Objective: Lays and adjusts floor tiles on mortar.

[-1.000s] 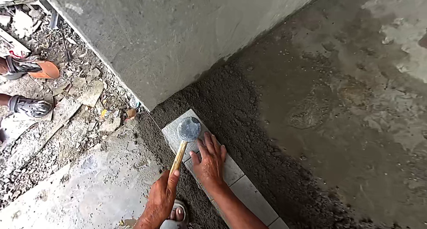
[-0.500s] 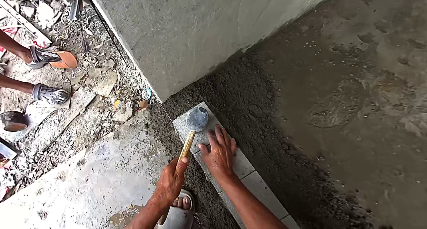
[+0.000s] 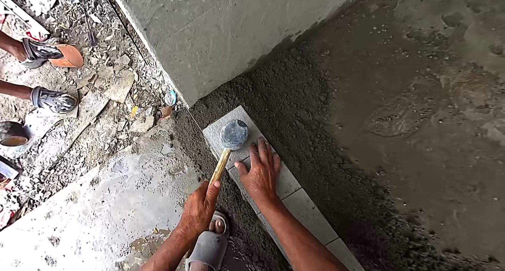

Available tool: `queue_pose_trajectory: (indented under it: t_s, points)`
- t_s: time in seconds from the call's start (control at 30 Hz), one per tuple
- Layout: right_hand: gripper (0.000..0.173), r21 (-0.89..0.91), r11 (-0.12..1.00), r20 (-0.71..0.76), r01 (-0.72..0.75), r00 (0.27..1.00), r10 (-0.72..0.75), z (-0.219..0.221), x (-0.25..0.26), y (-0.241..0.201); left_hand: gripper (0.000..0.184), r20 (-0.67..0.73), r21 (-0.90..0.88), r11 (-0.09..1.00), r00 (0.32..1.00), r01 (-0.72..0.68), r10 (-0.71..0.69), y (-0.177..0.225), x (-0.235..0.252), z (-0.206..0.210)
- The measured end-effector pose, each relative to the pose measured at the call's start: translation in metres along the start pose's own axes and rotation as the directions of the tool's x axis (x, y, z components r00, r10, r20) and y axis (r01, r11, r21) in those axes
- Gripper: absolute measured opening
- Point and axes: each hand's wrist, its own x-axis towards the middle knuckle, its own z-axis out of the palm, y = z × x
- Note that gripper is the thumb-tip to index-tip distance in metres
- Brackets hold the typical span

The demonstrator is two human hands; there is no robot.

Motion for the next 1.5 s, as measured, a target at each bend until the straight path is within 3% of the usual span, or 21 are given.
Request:
queue_pose_trajectory:
  t_s: [0.27, 0.7, 0.93, 1.23, 1.5]
  points:
    - [0.063, 0.001, 1.0, -0.063, 0.004, 0.998, -0.004, 0.002, -0.022, -0.003, 0.066, -0.022, -0.083, 0.996, 1.0, -0.021, 0.019, 0.001, -0.004, 0.004]
    - [0.061, -0.096, 0.995, 0.032, 0.016, 0.999, -0.013, -0.003, -0.025, 0.007, 0.067, -0.024, -0.029, 1.0, 1.0, -0.012, 0.011, 0.006, 0.005, 0.009]
    - [0.049, -0.017, 0.998, -0.008, 0.052, 0.999, -0.052, -0.007, -0.026, 0.011, 0.066, -0.016, -0.045, 0.999, 1.0, -0.017, 0.016, 0.012, 0.001, 0.004]
    - [0.052, -0.047, 0.998, 0.012, 0.036, 0.999, -0.036, -0.008, -0.022, 0.012, 0.063, -0.008, 0.0, 1.0, 1.0, -0.006, 0.006, 0.023, 0.017, 0.007]
    - [0.054, 0.02, 0.999, 0.007, -0.04, 0.999, 0.04, -0.005, -0.024, 0.004, 0.057, 0.005, -0.069, 0.997, 0.999, -0.031, 0.032, 0.028, 0.014, 0.01]
